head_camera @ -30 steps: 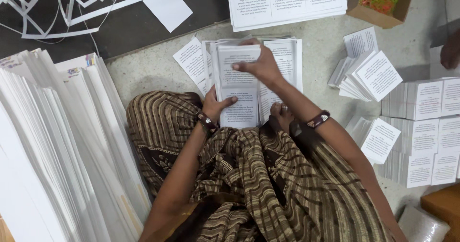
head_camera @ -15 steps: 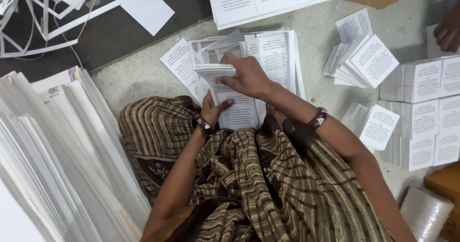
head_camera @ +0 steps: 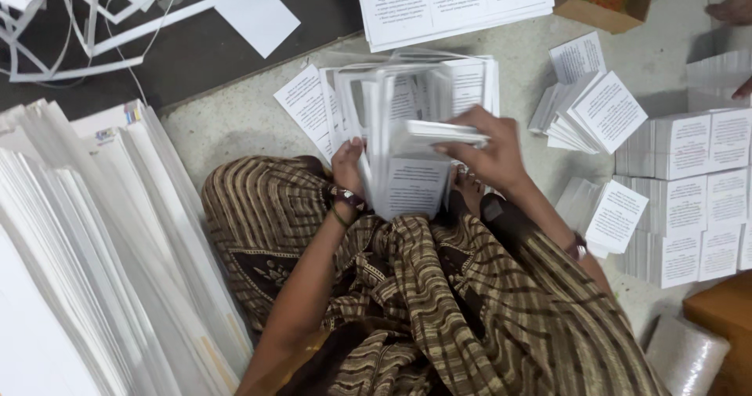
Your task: The person sits on the floor and folds printed sheets in half by hand, then stacks them into neat piles. The person repeatedly picks up sheets, folds them, and places them into growing stacks on the floor.
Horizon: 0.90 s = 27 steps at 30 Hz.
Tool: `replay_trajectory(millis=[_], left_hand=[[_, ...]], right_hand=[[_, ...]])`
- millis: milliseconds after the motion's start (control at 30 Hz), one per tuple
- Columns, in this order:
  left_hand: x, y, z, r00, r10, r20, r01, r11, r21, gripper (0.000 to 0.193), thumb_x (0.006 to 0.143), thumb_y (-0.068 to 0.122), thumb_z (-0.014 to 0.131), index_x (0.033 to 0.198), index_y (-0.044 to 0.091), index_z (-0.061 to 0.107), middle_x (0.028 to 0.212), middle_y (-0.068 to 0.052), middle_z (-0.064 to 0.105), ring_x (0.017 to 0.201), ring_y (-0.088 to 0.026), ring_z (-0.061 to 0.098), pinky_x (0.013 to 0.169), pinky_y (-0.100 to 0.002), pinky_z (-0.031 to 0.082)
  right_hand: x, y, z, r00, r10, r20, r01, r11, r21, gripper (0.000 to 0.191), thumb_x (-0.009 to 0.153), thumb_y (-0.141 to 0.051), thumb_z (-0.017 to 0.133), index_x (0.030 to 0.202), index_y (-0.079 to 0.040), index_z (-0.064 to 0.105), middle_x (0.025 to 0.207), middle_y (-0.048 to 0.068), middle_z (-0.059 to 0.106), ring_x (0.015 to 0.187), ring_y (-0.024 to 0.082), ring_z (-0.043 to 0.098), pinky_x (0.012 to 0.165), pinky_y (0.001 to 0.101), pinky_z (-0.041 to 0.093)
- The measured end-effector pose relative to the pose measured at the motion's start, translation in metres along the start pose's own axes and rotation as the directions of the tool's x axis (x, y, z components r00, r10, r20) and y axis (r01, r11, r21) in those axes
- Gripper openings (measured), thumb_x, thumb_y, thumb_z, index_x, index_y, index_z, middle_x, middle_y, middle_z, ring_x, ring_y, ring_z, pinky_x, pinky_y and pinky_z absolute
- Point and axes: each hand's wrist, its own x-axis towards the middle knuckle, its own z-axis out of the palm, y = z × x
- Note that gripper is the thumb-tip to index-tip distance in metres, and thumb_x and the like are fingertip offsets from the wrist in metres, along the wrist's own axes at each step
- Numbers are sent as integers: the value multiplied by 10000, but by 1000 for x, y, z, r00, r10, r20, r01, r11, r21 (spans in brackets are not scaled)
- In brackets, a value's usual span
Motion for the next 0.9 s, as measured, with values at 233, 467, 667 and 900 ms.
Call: replay_trajectory(millis=[233, 467, 667, 900], left_hand=[[-20, 60, 37, 935, 47, 351, -40, 999, -28, 678, 1009, 574, 446, 1389, 13, 465, 1162, -126, 690, 996, -216, 711, 823, -357, 627], [22, 60, 65, 987, 107, 123, -139, 948, 287, 435, 1032, 321, 691, 1181, -88, 712, 1028, -207, 748, 873, -251, 710, 775, -363, 550], [45, 24, 30, 956, 243, -165, -69, 732, 677, 240, 975, 234, 641, 1045, 8, 680, 810, -188, 757, 732, -289, 731, 738, -401, 554], [46, 11, 29, 895, 430, -119, -210, 639, 740, 229, 974, 198, 637, 1106, 12, 661, 884, -226, 734, 833, -432, 716, 754, -494, 544]], right_hand=[[-2, 12, -21, 994, 94, -48, -93, 996, 15, 219, 871, -150, 821, 989, -51, 666, 893, 81, 759, 808, 155, 754, 684, 293, 584], [22, 19, -3, 997, 68, 23, -67, 996, -56, 209, 863, -192, 822, 940, -57, 682, 826, 82, 770, 711, 152, 753, 605, 297, 583], [-20, 7, -13, 992, -80, -94, 89, 992, 93, 139, 936, -107, 725, 1031, -9, 701, 916, 110, 783, 772, 145, 775, 642, 263, 620], [-30, 37, -22, 919, 212, -332, -115, 950, 290, 153, 910, -49, 703, 991, -6, 581, 911, 87, 760, 846, 171, 777, 711, 271, 626]])
